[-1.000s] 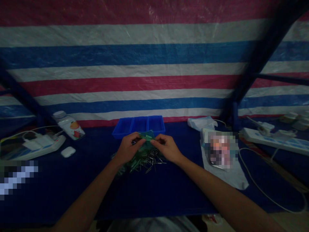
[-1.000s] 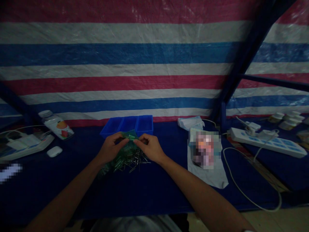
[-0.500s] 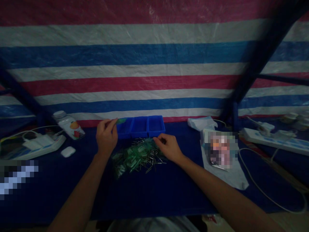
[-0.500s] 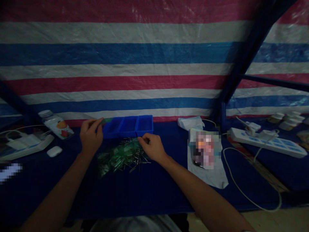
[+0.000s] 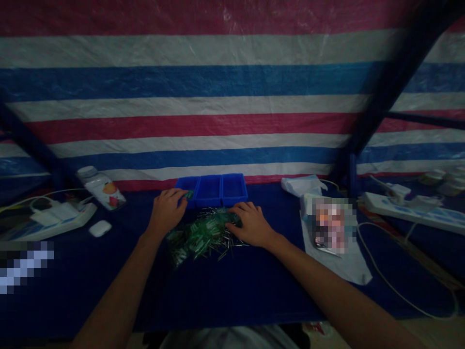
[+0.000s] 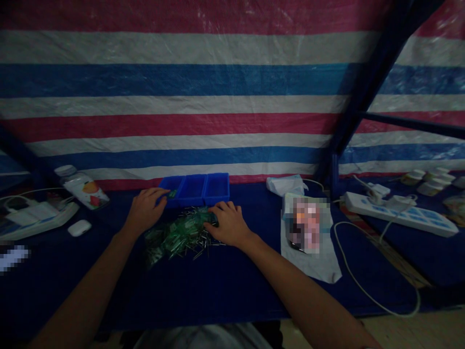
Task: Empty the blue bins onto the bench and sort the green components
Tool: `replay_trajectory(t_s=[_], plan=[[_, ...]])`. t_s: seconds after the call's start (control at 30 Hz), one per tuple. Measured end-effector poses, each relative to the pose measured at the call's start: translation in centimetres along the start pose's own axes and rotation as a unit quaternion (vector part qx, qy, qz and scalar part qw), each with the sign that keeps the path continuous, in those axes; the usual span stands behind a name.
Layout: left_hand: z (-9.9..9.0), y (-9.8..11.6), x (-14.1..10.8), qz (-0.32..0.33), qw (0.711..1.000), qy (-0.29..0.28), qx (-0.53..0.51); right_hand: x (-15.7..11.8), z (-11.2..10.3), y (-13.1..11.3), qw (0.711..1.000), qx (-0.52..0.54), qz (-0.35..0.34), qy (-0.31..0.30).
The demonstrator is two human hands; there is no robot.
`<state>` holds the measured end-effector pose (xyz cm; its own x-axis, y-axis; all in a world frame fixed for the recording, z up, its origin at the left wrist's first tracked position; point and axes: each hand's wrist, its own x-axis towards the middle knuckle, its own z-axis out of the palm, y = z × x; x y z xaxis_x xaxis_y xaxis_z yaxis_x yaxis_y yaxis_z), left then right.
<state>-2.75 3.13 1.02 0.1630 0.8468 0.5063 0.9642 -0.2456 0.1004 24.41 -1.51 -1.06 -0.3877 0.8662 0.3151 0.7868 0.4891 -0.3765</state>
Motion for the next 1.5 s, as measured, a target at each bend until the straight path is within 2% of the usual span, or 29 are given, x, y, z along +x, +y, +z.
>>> replay_trajectory(t_s=[0.17,0.37,0.5,0.63,0.77,0.9,1.13,1.3,1.5], plan=[[0.3,1.3,-0.3,0.065,0.994,0.013,-0.081,0.1,0.3,0.1,0.999,0.01,-0.017,-0.028],[0.1,3.6,-1.0,0.12,0.979,-0.034,-0.163,0.1,0.2,0.1,0.999,0.011,-0.035,-0.027],[0.1,4.5,-1.3,0.134,0.971,-0.041,-0.196,0.1,0.2,0.0,0.999,0.018,-0.045,-0.007],[0.0,5.0,-1.5,0.143,0.963,-0.054,-0.223,0.3,0.0,-0.1,0.998,0.04,-0.037,0.041],[-0.3,5.3,-1.7,0.138,0.956,-0.066,-0.25,0.6,-0.2,-0.2,0.99,0.101,-0.018,0.097],[-0.4,5.9,-1.9,0.133,0.946,-0.072,-0.285,0.9,-0.4,-0.4,0.973,0.192,-0.019,0.125],[-0.1,6.8,-2.2,0.129,0.929,-0.089,-0.336,0.7,-0.5,-1.0,0.955,0.264,-0.037,0.128],[-0.6,6.9,-2.1,0.083,0.922,-0.101,-0.366,0.7,-0.5,-1.0,0.948,0.288,-0.036,0.133],[-0.8,6.7,-2.0,0.024,0.907,-0.106,-0.406,0.7,-0.1,-0.7,0.945,0.313,-0.045,0.086]])
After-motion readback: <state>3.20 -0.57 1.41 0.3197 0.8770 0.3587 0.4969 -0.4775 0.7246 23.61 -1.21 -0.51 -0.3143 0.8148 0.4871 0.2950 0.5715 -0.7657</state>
